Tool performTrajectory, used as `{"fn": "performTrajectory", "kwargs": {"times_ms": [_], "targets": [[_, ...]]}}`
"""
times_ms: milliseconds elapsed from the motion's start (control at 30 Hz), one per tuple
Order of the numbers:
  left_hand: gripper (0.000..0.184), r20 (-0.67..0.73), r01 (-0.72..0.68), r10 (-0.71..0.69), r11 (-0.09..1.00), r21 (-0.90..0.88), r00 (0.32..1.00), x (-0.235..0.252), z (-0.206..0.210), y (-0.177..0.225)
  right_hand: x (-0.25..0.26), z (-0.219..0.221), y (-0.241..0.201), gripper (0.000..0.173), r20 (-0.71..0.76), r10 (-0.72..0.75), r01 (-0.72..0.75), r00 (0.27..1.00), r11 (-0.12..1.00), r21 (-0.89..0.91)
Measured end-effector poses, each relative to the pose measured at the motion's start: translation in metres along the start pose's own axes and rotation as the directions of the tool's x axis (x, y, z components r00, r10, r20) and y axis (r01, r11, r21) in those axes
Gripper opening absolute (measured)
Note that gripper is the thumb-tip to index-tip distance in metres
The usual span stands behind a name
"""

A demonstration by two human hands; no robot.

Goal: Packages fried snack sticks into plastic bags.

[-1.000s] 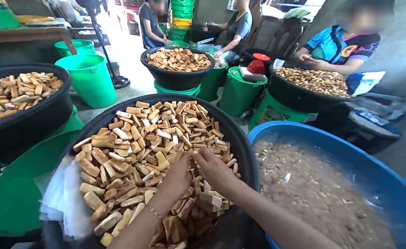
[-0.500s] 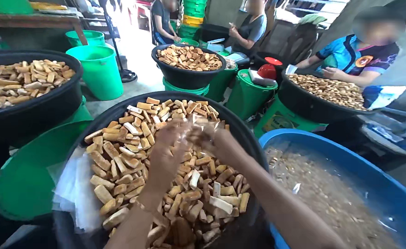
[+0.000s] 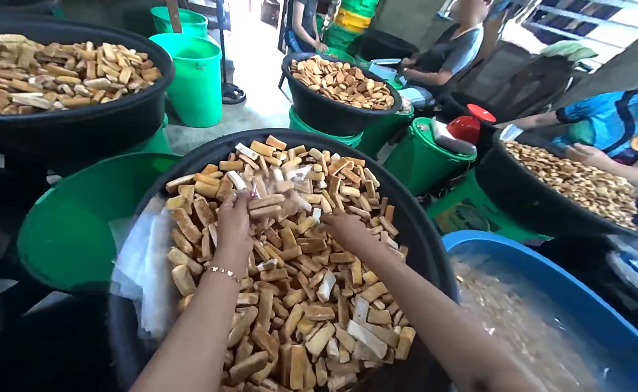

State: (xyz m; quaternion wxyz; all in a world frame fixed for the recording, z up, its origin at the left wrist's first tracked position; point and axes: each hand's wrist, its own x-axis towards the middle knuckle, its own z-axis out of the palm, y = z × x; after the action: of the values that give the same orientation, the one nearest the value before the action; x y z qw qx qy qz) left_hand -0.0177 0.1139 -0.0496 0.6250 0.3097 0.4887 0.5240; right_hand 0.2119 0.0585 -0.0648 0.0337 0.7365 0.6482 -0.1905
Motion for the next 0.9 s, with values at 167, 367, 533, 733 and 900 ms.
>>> {"fn": "performTrajectory", "kwargs": {"times_ms": [167,367,533,733,900], "targets": [[0.024,0.087,0.131,-0.132,0.991,0.013,0.987,-0.007,0.003,0.003,0.006,0.017,0.010,0.033,0.013,-0.291,0.290,0.957,0.948,-0.132],[0.023,0.166,0.238,-0.226,0.970,-0.052,0.960,-0.015,0.008,0.000,-0.019,0.011,0.035,0.029,0.039,-0.414,0.414,0.909,0.893,-0.177],[0.022,0.157,0.251,-0.240,0.967,-0.054,0.958,-0.019,0.014,-0.003,-0.039,-0.004,0.043,0.029,-0.087,-0.331,0.311,0.939,0.932,-0.188],[0.024,0.210,0.250,-0.245,0.968,0.003,0.946,-0.025,0.017,-0.008,-0.027,0.015,0.028,0.033,0.118,-0.291,0.310,0.949,0.928,-0.208],[0.023,0.205,0.257,-0.249,0.966,-0.015,0.947,-0.023,0.012,-0.006,-0.028,0.000,0.015,0.035,0.181,-0.076,0.123,0.981,0.956,-0.267]]}}
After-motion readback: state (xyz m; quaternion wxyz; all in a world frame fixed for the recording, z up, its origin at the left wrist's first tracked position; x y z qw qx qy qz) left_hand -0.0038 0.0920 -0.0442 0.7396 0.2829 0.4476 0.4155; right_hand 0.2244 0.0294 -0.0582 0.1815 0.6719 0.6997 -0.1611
